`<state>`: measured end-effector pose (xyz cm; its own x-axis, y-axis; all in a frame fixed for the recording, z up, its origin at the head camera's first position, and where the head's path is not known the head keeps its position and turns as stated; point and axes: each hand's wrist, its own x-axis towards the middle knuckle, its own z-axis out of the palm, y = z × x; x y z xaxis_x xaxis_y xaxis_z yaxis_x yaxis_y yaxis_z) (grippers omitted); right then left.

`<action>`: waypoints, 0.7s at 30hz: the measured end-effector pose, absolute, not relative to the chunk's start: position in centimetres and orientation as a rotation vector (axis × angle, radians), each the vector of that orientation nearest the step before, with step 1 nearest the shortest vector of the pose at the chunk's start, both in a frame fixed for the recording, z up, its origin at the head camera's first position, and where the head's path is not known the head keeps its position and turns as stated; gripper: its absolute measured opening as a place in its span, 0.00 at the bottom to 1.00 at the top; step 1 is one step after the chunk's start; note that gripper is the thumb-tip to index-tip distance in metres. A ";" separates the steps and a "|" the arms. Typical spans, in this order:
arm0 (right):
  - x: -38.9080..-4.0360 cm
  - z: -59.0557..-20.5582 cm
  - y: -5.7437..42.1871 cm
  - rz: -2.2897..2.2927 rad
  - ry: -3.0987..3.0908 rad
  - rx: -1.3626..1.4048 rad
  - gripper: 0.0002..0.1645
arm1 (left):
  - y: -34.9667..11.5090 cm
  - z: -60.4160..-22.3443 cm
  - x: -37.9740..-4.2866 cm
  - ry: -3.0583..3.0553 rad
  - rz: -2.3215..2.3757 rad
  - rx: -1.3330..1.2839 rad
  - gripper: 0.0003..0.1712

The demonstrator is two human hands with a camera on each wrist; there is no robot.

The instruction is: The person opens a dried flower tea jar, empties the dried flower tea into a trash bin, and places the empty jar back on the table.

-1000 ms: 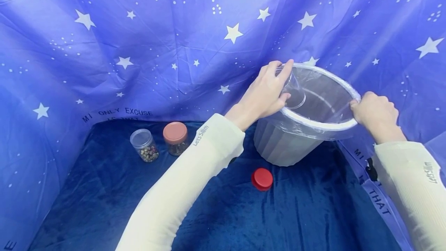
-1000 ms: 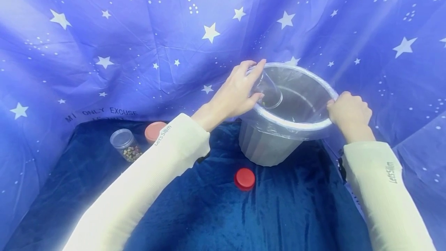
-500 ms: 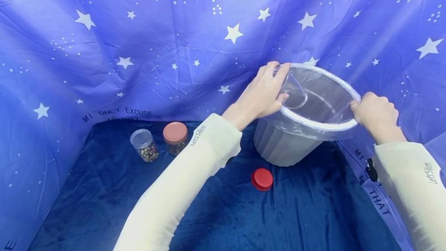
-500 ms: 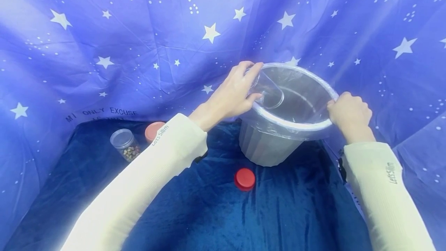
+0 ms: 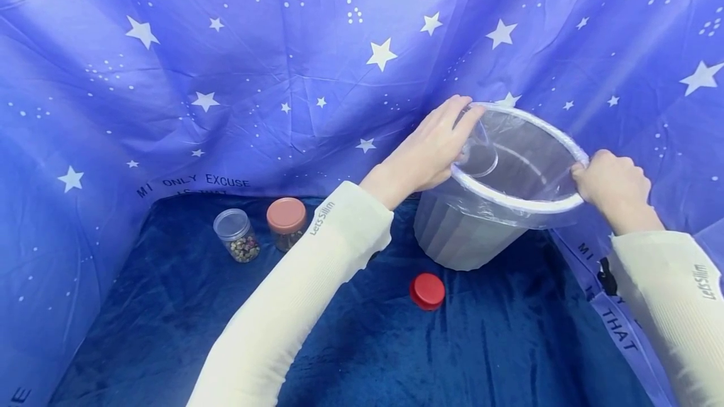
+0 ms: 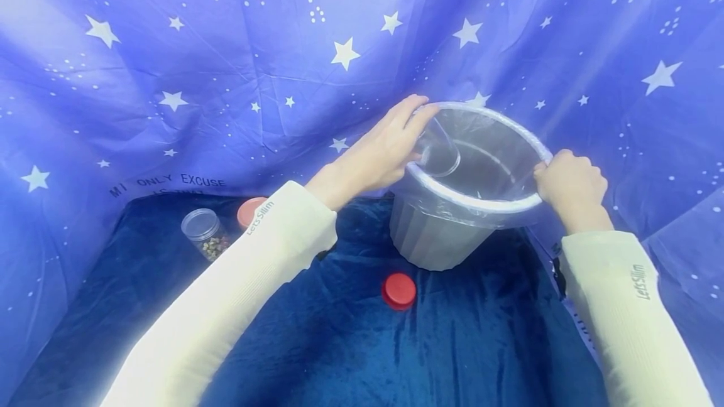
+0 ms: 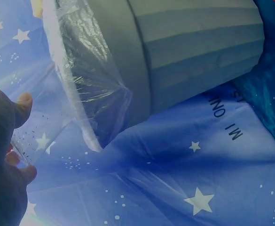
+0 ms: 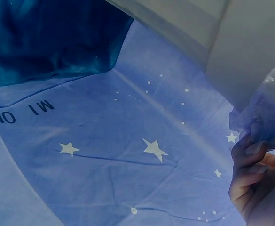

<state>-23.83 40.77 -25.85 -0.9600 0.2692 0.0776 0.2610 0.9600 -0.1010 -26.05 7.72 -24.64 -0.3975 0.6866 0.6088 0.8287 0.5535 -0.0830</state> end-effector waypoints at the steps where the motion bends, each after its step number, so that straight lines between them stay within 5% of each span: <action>1: -23.8 -25.8 40.7 0.136 -3.023 -0.409 0.31 | 7.7 -24.7 -26.0 -2.203 -0.299 -1.215 0.32; 21: -23.8 -25.7 40.8 0.131 -3.044 -0.416 0.32 | 6.9 -24.4 -25.8 -2.332 -0.310 -1.227 0.37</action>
